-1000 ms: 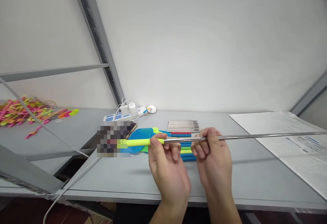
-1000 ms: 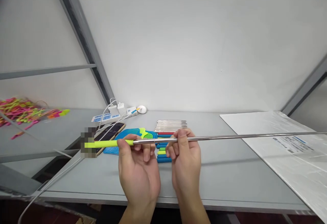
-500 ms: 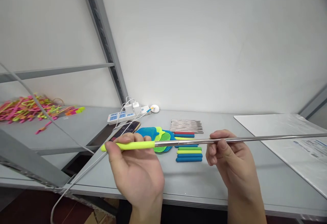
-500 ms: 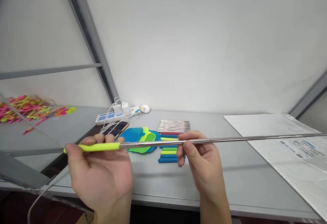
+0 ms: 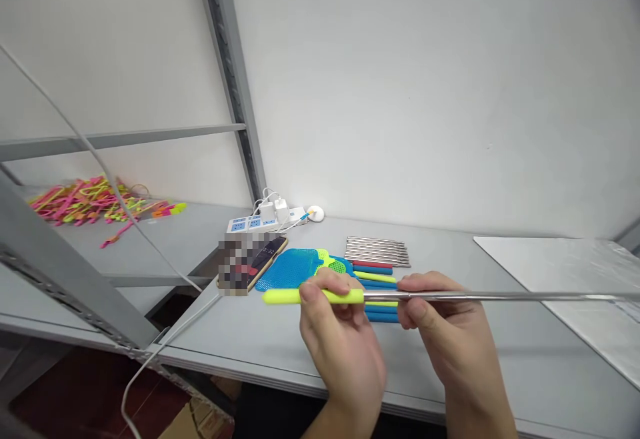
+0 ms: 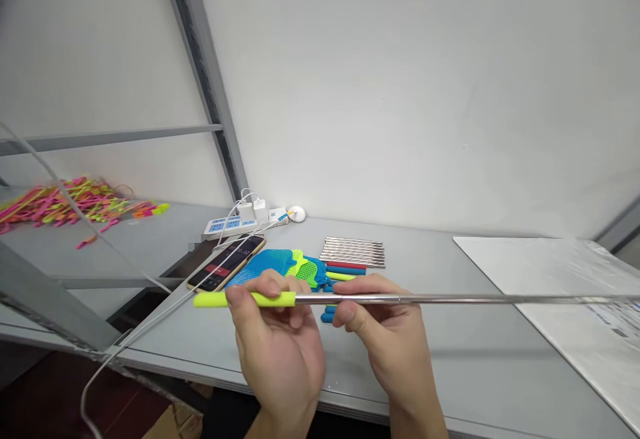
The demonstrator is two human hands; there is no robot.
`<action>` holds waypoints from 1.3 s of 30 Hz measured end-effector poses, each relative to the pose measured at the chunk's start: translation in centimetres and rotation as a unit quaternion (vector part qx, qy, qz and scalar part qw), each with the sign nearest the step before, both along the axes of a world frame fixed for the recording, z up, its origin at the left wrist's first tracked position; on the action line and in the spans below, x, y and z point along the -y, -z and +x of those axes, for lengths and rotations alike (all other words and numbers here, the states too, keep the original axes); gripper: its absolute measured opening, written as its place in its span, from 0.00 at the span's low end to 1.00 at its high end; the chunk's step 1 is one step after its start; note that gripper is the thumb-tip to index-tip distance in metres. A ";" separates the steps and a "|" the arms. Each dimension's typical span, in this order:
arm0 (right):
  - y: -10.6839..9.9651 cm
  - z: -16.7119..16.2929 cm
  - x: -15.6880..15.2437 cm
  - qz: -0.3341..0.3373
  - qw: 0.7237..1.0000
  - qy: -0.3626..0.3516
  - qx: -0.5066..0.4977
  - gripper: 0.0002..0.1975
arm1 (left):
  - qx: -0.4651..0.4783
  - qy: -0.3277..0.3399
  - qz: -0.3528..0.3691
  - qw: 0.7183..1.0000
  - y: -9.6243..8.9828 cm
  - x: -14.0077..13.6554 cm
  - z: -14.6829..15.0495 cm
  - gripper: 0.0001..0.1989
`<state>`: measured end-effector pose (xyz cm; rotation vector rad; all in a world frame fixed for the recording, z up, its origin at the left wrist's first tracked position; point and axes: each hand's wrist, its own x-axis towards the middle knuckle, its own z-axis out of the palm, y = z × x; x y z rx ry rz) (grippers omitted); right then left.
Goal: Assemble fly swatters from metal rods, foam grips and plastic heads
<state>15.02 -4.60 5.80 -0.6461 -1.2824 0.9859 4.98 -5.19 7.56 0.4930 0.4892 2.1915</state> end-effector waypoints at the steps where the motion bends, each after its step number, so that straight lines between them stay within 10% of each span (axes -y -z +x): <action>1: 0.1 0.2 0.1 0.005 1.000 -0.008 0.009 0.06 | 0.000 0.007 -0.003 1.000 -0.1 -0.1 -0.5 0.21; 11: -0.7 1.3 0.6 0.003 1.000 0.024 0.016 0.07 | 0.022 -0.025 0.012 0.999 -1.9 -1.1 -4.0 0.22; 39: -0.5 -1.7 0.8 0.068 0.997 -0.040 0.010 0.14 | 0.044 0.031 -0.015 0.998 -1.6 0.2 -1.1 0.24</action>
